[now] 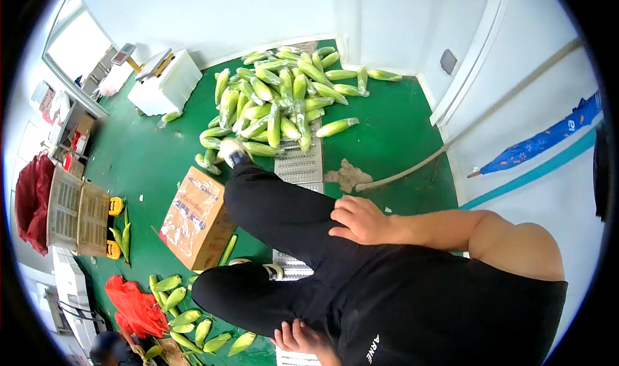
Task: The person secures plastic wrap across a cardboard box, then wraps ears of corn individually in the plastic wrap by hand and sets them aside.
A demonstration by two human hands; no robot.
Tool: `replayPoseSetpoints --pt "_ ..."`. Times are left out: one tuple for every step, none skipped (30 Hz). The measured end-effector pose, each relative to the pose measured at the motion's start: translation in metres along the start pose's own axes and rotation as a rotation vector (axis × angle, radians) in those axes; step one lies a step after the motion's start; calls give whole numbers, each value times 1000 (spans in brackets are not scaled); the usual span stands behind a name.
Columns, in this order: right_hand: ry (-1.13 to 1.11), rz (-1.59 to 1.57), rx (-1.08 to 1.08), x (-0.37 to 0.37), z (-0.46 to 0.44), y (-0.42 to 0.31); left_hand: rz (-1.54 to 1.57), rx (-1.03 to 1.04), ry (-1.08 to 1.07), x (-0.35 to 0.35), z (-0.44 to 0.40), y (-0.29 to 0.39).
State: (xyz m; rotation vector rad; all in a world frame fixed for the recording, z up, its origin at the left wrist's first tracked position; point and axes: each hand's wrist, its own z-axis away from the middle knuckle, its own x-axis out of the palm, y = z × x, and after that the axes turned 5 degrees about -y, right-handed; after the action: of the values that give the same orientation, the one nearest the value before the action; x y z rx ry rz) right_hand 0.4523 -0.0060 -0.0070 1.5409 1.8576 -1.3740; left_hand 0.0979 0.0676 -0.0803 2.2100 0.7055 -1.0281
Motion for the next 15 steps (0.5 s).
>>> replayPoseSetpoints --pt "-25 -12 -10 -1 0 2 7 25 9 2 -1 -5" --pt "-57 -72 1 -5 -2 4 16 45 21 5 -1 -9" --pt "-137 -84 4 -9 3 9 29 39 33 3 -7 -1" --pt "-218 -28 -61 -12 18 12 38 31 48 0 -20 12" --pt "-294 23 -127 -14 37 15 42 27 64 -4 -28 17" --pt "-289 17 -121 -16 50 20 14 56 47 0 -27 16" --pt "-301 60 -122 -16 54 25 -11 52 32 0 -30 19" --pt "-298 59 -111 -15 54 25 10 39 41 0 -34 22" --pt "-292 57 -110 -15 45 25 25 23 61 2 -41 23" --pt "-292 97 -170 -24 31 20 -1 -3 10 3 -46 23" --pt "-296 129 -233 -37 14 9 -29 -38 -45 1 -49 22" --pt "-202 -2 -322 -46 -6 -3 -60 -84 -105 -3 -50 23" --pt "-106 -117 -406 -50 -30 -16 -57 -87 -105 -1 -52 25" --pt "-65 -193 -435 -50 -49 -27 -61 -99 -118 -1 -53 29" --pt "-25 -274 -455 -44 -63 -33 -65 -109 -130 -2 -54 33"
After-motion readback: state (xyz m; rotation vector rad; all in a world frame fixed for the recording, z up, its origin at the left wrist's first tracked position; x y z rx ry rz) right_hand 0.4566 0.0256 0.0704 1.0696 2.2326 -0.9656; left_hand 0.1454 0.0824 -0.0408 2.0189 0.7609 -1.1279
